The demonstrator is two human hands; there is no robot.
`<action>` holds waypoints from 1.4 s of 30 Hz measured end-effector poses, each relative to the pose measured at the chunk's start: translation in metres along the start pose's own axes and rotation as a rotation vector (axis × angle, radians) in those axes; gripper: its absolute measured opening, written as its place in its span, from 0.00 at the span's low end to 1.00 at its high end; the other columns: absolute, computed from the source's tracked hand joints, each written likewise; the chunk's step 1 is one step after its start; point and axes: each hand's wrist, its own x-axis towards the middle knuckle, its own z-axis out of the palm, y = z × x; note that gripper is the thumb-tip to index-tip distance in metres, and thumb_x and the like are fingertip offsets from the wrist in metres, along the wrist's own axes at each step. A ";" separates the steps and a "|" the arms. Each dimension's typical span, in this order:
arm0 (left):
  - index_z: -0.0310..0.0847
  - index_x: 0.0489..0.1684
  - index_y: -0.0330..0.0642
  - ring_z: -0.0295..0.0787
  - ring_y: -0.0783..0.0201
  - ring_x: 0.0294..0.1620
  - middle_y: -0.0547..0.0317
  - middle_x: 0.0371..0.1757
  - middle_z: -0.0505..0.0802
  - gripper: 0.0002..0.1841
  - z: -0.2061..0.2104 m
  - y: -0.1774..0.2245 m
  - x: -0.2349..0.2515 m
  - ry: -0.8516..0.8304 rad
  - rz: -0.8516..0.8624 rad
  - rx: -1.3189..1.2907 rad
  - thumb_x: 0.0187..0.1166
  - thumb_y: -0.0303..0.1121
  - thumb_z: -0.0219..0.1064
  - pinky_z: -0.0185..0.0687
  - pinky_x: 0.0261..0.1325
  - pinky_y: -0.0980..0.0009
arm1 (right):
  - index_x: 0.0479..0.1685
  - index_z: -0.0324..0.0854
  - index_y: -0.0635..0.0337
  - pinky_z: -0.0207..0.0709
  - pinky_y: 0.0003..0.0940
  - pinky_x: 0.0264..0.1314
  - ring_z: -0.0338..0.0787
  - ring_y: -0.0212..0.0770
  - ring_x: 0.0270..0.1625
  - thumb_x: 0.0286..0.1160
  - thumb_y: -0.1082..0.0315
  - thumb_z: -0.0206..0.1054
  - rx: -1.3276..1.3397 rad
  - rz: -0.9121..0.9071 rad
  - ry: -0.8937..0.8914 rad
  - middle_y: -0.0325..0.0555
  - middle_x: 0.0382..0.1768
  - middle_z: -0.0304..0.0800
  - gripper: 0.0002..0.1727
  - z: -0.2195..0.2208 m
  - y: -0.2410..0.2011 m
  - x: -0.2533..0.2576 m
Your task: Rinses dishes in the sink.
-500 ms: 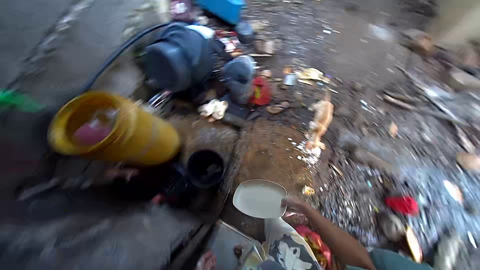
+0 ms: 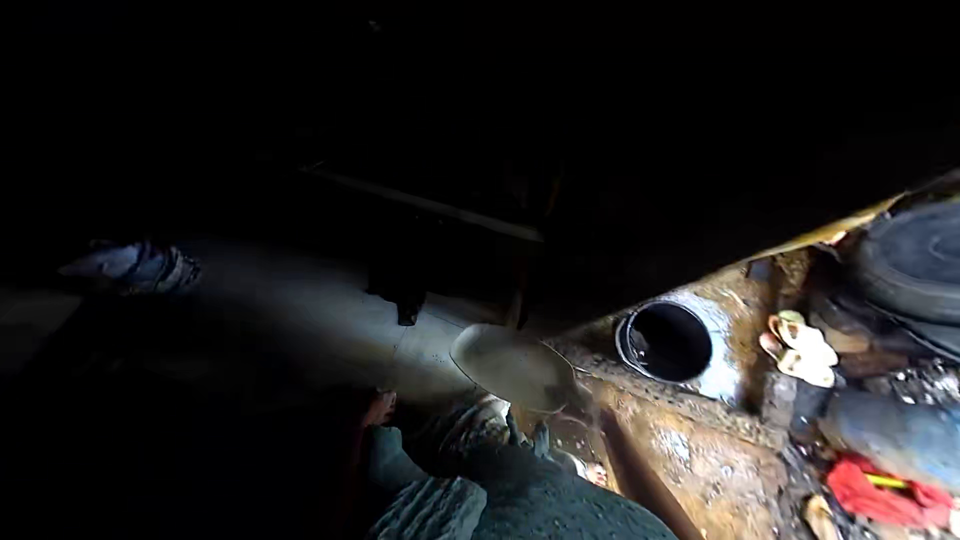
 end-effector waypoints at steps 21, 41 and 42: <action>0.69 0.80 0.32 0.84 0.42 0.67 0.33 0.71 0.84 0.22 -0.112 0.046 0.032 0.016 0.159 -0.445 0.94 0.35 0.50 0.79 0.65 0.47 | 0.73 0.68 0.70 0.86 0.36 0.41 0.88 0.40 0.37 0.98 0.63 0.41 0.117 -0.729 0.085 0.54 0.46 0.86 0.22 0.260 -0.298 0.058; 0.71 0.78 0.31 0.86 0.42 0.67 0.32 0.69 0.85 0.20 -0.307 0.223 0.102 0.204 0.278 -0.381 0.90 0.28 0.56 0.79 0.68 0.46 | 0.62 0.74 0.59 0.72 0.23 0.23 0.76 0.30 0.23 0.93 0.55 0.53 -0.075 -0.399 0.190 0.42 0.33 0.79 0.17 0.344 -0.609 0.258; 0.71 0.78 0.31 0.86 0.41 0.66 0.32 0.68 0.86 0.20 -0.313 0.212 0.108 0.222 0.248 -0.384 0.90 0.29 0.56 0.79 0.68 0.45 | 0.66 0.73 0.60 0.76 0.25 0.29 0.80 0.33 0.29 0.93 0.57 0.54 -0.129 -0.394 0.245 0.46 0.39 0.81 0.18 0.346 -0.611 0.264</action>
